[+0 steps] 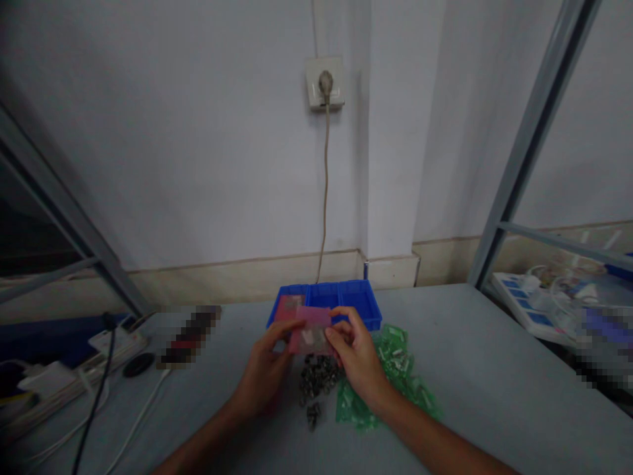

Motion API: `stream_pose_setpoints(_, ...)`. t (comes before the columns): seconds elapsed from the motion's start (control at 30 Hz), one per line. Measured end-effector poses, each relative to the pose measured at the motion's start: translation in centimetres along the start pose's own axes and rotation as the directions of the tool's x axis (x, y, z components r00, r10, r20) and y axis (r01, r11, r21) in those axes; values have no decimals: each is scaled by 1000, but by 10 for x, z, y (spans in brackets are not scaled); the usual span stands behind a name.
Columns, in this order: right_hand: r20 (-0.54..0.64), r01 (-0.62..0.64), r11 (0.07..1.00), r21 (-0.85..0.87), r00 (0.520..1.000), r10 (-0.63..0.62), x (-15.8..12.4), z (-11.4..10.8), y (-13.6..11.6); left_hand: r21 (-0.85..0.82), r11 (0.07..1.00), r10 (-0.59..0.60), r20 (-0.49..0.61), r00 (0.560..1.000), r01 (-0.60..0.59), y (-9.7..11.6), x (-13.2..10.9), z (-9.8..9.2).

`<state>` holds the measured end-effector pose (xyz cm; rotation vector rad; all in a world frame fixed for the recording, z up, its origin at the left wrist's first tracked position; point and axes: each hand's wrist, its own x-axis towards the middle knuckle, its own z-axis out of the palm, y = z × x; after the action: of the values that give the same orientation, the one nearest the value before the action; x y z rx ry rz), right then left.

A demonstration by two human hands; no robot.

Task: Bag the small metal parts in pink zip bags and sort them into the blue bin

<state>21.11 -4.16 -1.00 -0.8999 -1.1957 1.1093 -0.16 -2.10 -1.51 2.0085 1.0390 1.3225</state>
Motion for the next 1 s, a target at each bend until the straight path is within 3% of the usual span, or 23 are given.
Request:
stream_pose_setpoints(0.27,14,-86,996,-2,996,86,-3,6,-7,102,994,65,-184,981,-46,17,6,-4)
stream_pose_setpoints(0.53,41,-86,995,-44,995,88,-3,5,-5,-59,998,20,-86,996,-26,18,8,-4)
stream_pose_setpoints(0.8,15,-71,997,28,997,71,-3,5,-7,37,996,81,-64,995,-78,16,9,-11)
stream_pose_setpoints(1.0,-21,-59,998,-2,998,59,-2,2,-6,-16,1000,27,-30,999,-27,21,8,-10)
